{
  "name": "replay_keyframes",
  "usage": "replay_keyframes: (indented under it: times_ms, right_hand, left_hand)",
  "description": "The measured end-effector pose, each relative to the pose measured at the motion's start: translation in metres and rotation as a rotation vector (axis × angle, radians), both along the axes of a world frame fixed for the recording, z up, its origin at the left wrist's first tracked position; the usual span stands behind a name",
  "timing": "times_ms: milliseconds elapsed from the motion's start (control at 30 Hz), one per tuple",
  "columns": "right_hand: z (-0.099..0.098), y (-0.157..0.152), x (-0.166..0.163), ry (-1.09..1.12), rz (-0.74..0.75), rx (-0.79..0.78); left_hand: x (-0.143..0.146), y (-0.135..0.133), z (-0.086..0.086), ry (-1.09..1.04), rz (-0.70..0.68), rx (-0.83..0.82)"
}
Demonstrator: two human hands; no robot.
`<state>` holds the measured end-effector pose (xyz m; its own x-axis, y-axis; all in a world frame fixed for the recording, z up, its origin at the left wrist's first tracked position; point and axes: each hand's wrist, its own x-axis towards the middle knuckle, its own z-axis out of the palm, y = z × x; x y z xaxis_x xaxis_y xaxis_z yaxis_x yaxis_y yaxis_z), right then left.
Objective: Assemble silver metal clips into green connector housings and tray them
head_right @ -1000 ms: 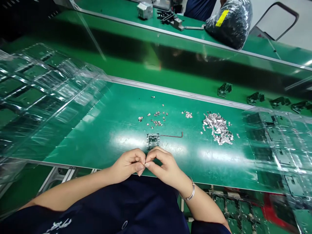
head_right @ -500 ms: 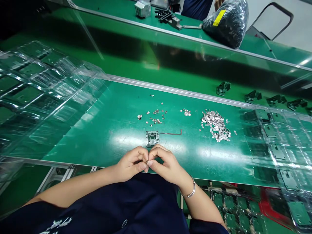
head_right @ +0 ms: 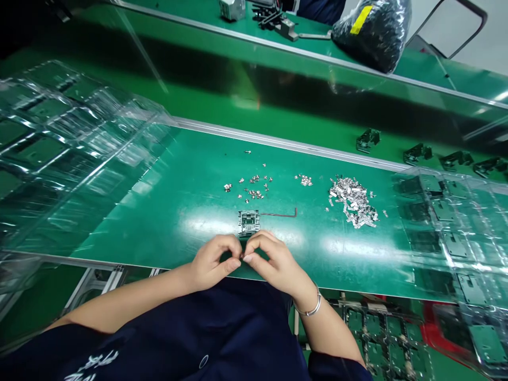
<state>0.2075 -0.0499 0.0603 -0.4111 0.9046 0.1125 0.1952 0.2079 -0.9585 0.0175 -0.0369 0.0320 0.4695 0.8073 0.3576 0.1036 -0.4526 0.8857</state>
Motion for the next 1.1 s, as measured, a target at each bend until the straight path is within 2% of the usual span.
replay_keyframes:
  times_ms: [100,200,333,567,800,1100]
  right_hand:
    - [-0.007,0.008,0.004,-0.049,-0.209,0.110]
    - [-0.017,0.016,0.003,-0.176,-0.315,0.239]
    - [-0.026,0.021,-0.007,-0.231,-0.333,0.331]
    - [-0.027,0.018,-0.018,-0.261,-0.268,0.310]
    - [-0.024,0.015,-0.020,-0.245,-0.294,0.312]
    - [-0.026,0.016,-0.021,-0.264,-0.316,0.324]
  left_hand:
    - [0.002,0.017,-0.005,0.268,0.239,0.023]
    - [0.006,0.031,-0.009,0.481,0.218,-0.113]
    - [0.005,0.031,-0.008,0.422,0.138,-0.157]
    - [-0.002,0.017,-0.002,0.336,0.100,-0.146]
    - [-0.003,0.017,0.003,0.347,0.076,-0.104]
    - [-0.002,0.013,0.003,0.496,0.110,0.188]
